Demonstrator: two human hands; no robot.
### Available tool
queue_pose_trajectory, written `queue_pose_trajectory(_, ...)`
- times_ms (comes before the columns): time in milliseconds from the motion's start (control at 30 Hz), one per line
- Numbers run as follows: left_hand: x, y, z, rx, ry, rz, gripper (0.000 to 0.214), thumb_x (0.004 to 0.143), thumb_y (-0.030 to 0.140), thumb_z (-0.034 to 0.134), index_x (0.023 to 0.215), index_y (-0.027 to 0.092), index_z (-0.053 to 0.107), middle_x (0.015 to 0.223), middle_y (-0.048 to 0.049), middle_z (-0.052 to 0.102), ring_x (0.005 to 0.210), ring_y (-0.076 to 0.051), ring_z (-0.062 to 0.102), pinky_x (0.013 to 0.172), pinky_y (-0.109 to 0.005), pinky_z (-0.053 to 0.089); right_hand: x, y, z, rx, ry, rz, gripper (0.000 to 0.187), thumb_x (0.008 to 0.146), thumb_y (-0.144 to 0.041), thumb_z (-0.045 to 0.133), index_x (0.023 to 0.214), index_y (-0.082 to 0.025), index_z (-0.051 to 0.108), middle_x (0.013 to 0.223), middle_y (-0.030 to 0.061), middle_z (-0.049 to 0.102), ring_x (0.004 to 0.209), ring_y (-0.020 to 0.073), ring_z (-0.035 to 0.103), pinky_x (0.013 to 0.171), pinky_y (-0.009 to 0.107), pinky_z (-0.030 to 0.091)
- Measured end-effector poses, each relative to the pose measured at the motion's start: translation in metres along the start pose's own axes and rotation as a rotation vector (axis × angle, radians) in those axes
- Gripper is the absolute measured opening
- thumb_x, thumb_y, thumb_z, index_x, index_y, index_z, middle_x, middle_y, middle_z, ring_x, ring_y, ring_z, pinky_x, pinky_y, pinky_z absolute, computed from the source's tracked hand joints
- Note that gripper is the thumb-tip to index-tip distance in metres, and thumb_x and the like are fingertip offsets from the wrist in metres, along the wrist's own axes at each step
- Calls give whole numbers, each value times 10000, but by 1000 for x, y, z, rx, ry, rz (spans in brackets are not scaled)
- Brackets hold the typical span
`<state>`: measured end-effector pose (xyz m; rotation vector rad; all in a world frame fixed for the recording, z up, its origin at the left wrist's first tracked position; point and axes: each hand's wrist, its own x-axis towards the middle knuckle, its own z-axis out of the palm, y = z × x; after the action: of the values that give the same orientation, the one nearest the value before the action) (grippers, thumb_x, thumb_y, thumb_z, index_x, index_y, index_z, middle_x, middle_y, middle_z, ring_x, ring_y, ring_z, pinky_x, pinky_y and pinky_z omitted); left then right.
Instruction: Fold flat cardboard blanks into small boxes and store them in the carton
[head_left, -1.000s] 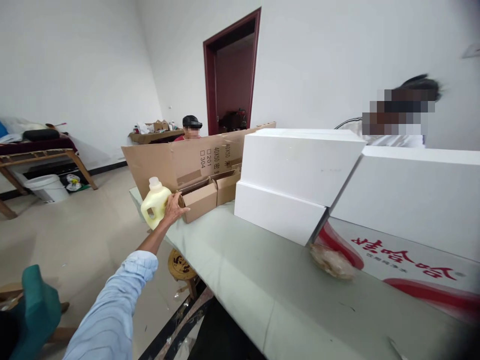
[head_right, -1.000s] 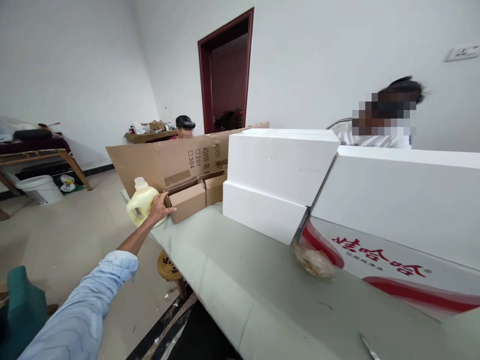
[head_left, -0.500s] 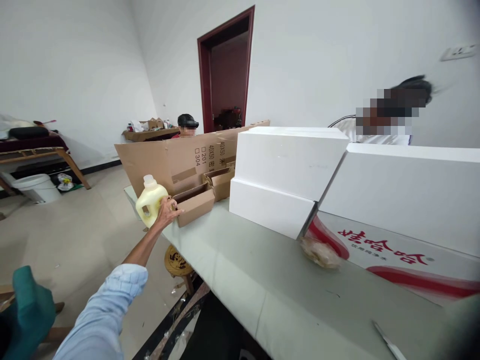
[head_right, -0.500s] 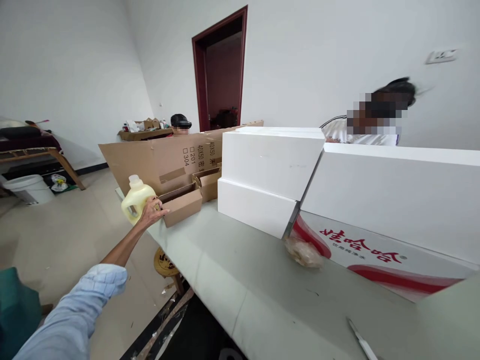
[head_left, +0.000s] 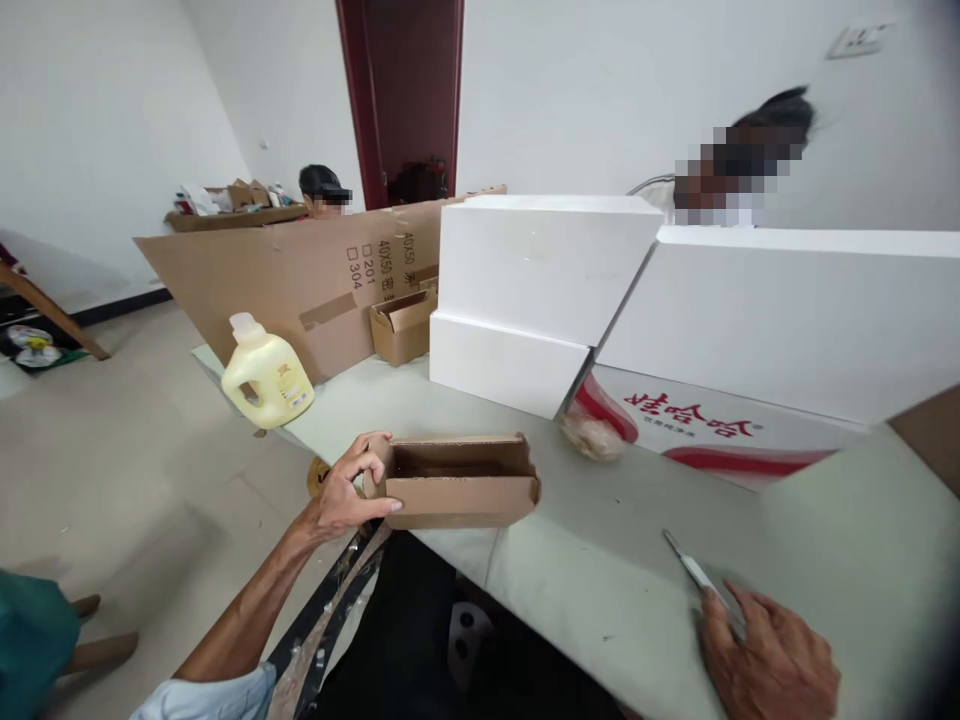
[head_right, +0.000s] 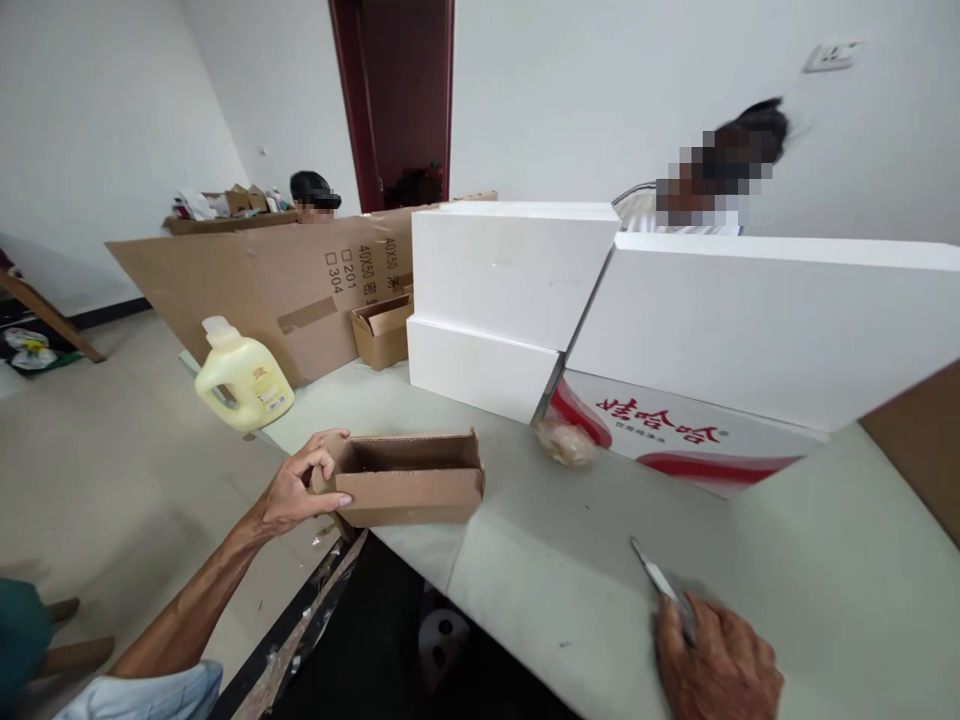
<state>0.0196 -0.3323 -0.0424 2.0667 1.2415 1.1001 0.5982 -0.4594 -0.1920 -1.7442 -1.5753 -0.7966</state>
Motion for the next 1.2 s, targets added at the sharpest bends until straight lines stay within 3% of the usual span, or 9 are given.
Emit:
queue_pose_trajectory(133, -11, 14, 18, 0, -102, 62, 301, 762, 252, 902, 983, 222, 699, 1590, -157, 548, 1472, -353, 560, 1186, -497, 494, 9, -30, -12, -43, 89, -18, 234, 1028, -338, 614, 1174, -200, 734, 952, 158, 736, 890, 384, 717, 787, 527, 574)
queue_pose_trajectory(233, -14, 13, 21, 29, -141, 110, 530, 759, 252, 925, 1251, 265, 731, 1634, -161, 502, 1523, -377, 512, 1223, -535, 475, 21, -73, -22, 218, 23, 17, 258, 1057, -375, 603, 1221, -213, 719, 1037, 147, 735, 966, 352, 721, 869, 523, 602)
queue_pose_trajectory(367, -13, 10, 18, 65, -181, 155, 651, 754, 244, 942, 1360, 290, 709, 1647, -159, 480, 1544, -385, 491, 1231, -539, 486, 50, -143, -49, 501, -78, 41, 281, 1076, -360, 605, 1321, -244, 678, 1186, 131, 711, 1040, 316, 722, 911, 512, 616)
queue_pose_trajectory(467, -11, 13, 15, 60, -214, 168, 678, 759, 251, 948, 1386, 304, 697, 1634, -150, 480, 1545, -371, 488, 1248, -535, 474, 78, -186, -76, 563, -85, -87, 337, 1068, -309, 631, 1401, -266, 641, 1198, 136, 717, 1063, 320, 714, 909, 505, 609)
queue_pose_trajectory(600, -9, 21, 17, 41, -265, 194, 679, 763, 248, 952, 1389, 315, 698, 1632, -142, 471, 1546, -367, 483, 1255, -532, 468, 106, -221, -99, 589, -80, -319, 440, 1045, -268, 684, 1473, -238, 587, 1228, 143, 744, 1120, 320, 707, 942, 486, 586)
queue_pose_trajectory(767, -11, 28, 26, 37, -321, 202, 716, 730, 228, 966, 1389, 304, 698, 1643, -150, 450, 1543, -392, 480, 1217, -522, 512, 114, -231, -96, 464, -179, -490, 425, 1073, -356, 653, 1454, -176, 602, 1238, 141, 764, 1275, 364, 644, 1159, 592, 448)
queue_pose_trajectory(967, -12, 27, 32, 31, -322, 183, 845, 684, 190, 985, 1441, 321, 632, 1648, -146, 410, 1560, -380, 445, 1211, -515, 518, 105, -221, -94, 419, -139, -436, 87, 1080, -167, 599, 1105, -232, 652, 949, 35, 738, 971, 237, 696, 1186, 475, 413)
queue_pose_trajectory(1067, -9, 27, 34, 32, -333, 184, 850, 676, 183, 989, 1433, 315, 627, 1640, -149, 407, 1554, -388, 446, 1220, -530, 502, 102, -221, -94, 471, -130, -423, 162, 1084, -125, 582, 975, -244, 600, 858, -4, 702, 838, 193, 668, 1144, 431, 430)
queue_pose_trajectory(1200, -5, 28, 34, 12, -340, 181, 831, 675, 228, 1002, 1415, 294, 631, 1606, -149, 419, 1537, -398, 454, 1225, -549, 484, 99, -222, -92, 504, -107, -420, 194, 1084, -90, 555, 954, -231, 580, 829, -4, 690, 802, 179, 654, 1140, 428, 415)
